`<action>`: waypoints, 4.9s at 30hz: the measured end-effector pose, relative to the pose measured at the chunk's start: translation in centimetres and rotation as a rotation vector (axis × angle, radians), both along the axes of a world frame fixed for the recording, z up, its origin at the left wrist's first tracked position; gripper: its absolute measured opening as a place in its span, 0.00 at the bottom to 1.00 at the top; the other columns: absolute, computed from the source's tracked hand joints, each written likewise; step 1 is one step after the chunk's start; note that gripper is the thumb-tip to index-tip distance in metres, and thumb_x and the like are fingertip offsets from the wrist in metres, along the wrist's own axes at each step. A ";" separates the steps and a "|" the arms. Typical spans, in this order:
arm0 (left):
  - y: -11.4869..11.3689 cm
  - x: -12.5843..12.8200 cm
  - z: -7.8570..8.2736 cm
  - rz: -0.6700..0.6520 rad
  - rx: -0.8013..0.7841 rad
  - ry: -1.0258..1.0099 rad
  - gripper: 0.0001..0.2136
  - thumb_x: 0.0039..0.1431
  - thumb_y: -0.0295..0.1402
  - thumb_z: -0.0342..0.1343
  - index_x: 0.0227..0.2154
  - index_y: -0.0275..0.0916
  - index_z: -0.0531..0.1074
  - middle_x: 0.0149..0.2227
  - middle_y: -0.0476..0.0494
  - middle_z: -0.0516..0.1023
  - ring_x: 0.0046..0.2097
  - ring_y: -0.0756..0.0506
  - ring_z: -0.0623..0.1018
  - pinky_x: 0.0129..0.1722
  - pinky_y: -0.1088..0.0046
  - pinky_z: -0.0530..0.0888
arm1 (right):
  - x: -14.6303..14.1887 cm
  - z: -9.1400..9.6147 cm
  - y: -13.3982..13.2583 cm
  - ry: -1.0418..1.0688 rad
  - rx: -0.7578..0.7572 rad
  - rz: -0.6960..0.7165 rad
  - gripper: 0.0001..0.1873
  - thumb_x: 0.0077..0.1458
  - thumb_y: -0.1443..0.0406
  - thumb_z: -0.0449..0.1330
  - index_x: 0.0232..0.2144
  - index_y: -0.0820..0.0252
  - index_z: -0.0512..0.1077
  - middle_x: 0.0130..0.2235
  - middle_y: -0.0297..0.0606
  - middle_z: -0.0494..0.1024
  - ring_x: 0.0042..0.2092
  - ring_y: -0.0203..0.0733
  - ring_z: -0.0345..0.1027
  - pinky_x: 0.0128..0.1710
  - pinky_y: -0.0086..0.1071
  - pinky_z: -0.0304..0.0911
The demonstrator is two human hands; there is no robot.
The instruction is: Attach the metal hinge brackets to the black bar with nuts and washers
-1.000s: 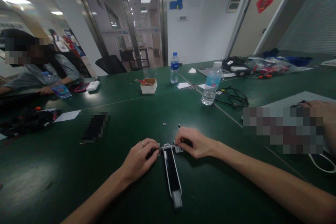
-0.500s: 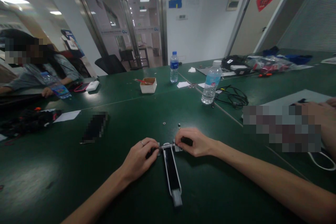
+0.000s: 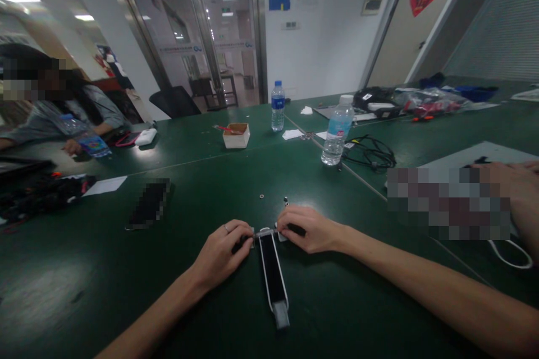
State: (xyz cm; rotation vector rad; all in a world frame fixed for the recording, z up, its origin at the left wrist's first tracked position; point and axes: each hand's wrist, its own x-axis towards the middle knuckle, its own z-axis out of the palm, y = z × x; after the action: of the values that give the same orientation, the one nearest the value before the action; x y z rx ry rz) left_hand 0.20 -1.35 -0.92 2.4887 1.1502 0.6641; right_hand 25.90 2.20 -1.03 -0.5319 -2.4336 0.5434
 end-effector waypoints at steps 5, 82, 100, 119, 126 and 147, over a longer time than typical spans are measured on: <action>0.0 -0.1 0.0 -0.001 0.002 0.007 0.07 0.63 0.28 0.49 0.41 0.39 0.70 0.42 0.44 0.73 0.42 0.46 0.75 0.41 0.68 0.76 | 0.0 0.2 -0.2 -0.016 -0.020 0.010 0.08 0.57 0.72 0.53 0.39 0.63 0.69 0.39 0.41 0.72 0.39 0.37 0.66 0.37 0.32 0.66; 2.7 -2.2 3.5 0.281 -0.112 0.500 0.11 0.64 0.27 0.44 0.40 0.36 0.71 0.38 0.39 0.73 0.38 0.42 0.74 0.36 0.68 0.70 | -0.3 -0.1 0.0 0.042 0.036 -0.042 0.10 0.53 0.73 0.53 0.40 0.63 0.67 0.40 0.43 0.71 0.39 0.40 0.64 0.38 0.35 0.64; 0.9 0.5 4.0 0.216 -0.537 -0.059 0.09 0.58 0.36 0.55 0.36 0.36 0.74 0.35 0.46 0.79 0.35 0.47 0.77 0.35 0.71 0.73 | -0.2 -0.2 0.1 -0.021 0.031 -0.035 0.09 0.53 0.73 0.54 0.38 0.64 0.68 0.37 0.40 0.70 0.37 0.37 0.63 0.36 0.32 0.62; 0.9 0.4 3.9 0.130 -0.566 -0.029 0.10 0.57 0.35 0.54 0.40 0.38 0.74 0.37 0.47 0.78 0.37 0.47 0.77 0.37 0.72 0.73 | -0.3 -0.5 0.3 -0.048 0.053 -0.043 0.08 0.51 0.73 0.55 0.35 0.62 0.68 0.35 0.38 0.72 0.36 0.38 0.63 0.36 0.33 0.58; 0.9 0.1 3.7 0.110 -0.524 -0.037 0.09 0.58 0.33 0.55 0.39 0.38 0.75 0.36 0.48 0.78 0.35 0.48 0.76 0.34 0.73 0.72 | -0.3 -0.4 0.3 -0.053 0.049 -0.045 0.07 0.52 0.72 0.56 0.35 0.62 0.68 0.35 0.37 0.72 0.37 0.38 0.63 0.38 0.33 0.58; 0.8 0.5 3.1 0.107 -0.439 -0.025 0.08 0.59 0.33 0.55 0.39 0.39 0.75 0.37 0.49 0.77 0.36 0.48 0.75 0.36 0.73 0.71 | -0.2 -0.5 0.4 -0.034 0.050 -0.051 0.06 0.53 0.71 0.57 0.36 0.62 0.69 0.35 0.37 0.73 0.37 0.37 0.64 0.38 0.33 0.59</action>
State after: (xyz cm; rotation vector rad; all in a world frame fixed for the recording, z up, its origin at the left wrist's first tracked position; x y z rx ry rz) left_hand 0.69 -0.58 2.18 2.0578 1.2695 0.4117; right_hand 25.71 2.59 -1.56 -0.5852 -2.4521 0.4541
